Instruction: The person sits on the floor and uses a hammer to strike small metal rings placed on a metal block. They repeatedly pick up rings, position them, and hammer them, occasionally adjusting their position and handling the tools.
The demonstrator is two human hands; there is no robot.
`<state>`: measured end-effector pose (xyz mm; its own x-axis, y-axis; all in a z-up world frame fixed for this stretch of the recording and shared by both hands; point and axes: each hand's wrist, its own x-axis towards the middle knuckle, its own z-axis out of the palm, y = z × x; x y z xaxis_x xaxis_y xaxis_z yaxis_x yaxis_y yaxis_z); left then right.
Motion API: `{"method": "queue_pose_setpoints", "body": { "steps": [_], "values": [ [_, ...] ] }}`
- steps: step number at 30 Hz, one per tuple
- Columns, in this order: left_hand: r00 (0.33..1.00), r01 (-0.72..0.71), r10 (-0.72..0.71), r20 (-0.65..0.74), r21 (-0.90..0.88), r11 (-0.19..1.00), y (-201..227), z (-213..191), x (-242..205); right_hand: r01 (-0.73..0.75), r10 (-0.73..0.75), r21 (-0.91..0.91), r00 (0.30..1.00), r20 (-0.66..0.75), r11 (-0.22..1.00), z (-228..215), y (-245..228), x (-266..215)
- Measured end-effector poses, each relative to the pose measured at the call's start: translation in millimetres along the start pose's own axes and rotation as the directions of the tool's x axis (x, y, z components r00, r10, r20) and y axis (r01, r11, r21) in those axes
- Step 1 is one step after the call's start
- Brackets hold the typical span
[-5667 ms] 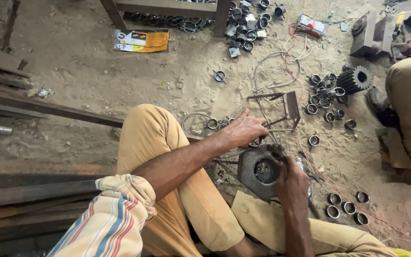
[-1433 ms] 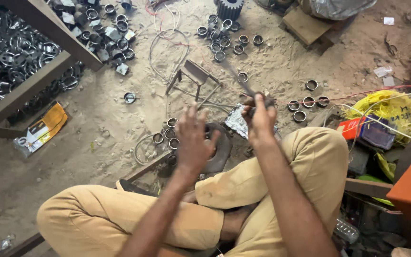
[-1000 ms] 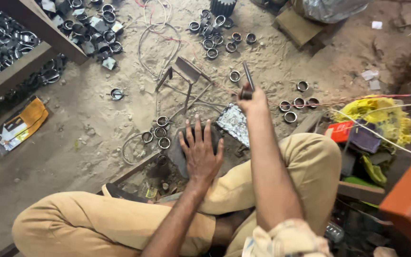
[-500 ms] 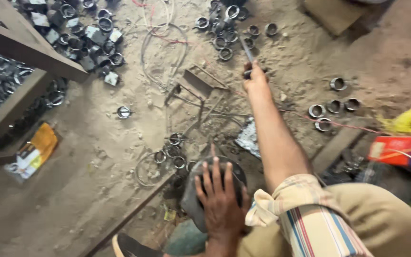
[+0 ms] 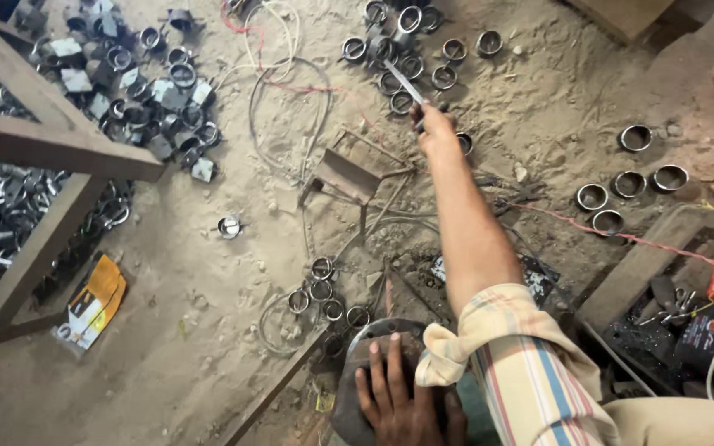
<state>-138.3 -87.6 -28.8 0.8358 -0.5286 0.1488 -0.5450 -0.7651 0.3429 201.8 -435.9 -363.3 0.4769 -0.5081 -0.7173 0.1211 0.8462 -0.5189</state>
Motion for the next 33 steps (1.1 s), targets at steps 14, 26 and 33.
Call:
{"method": "queue_pose_setpoints", "body": {
  "steps": [14, 26, 33],
  "values": [
    [0.992, -0.030, 0.039, -0.118, 0.078, 0.997, -10, 14, -6, -0.032, 0.033, 0.010, 0.998, -0.046, 0.999, 33, -7, 1],
    [0.998, -0.032, 0.036, -0.042, 0.097, 0.995, -6, 2, -5, -0.115, 0.005, 0.391, 0.962, 0.273, 0.913, -28, -10, -13],
    [0.999, -0.021, 0.023, -0.037, 0.069, 0.997, 2, -5, 4, -0.209, 0.029, 0.526, 0.943, 0.330, 0.824, -25, -28, -42]
  ]
}}
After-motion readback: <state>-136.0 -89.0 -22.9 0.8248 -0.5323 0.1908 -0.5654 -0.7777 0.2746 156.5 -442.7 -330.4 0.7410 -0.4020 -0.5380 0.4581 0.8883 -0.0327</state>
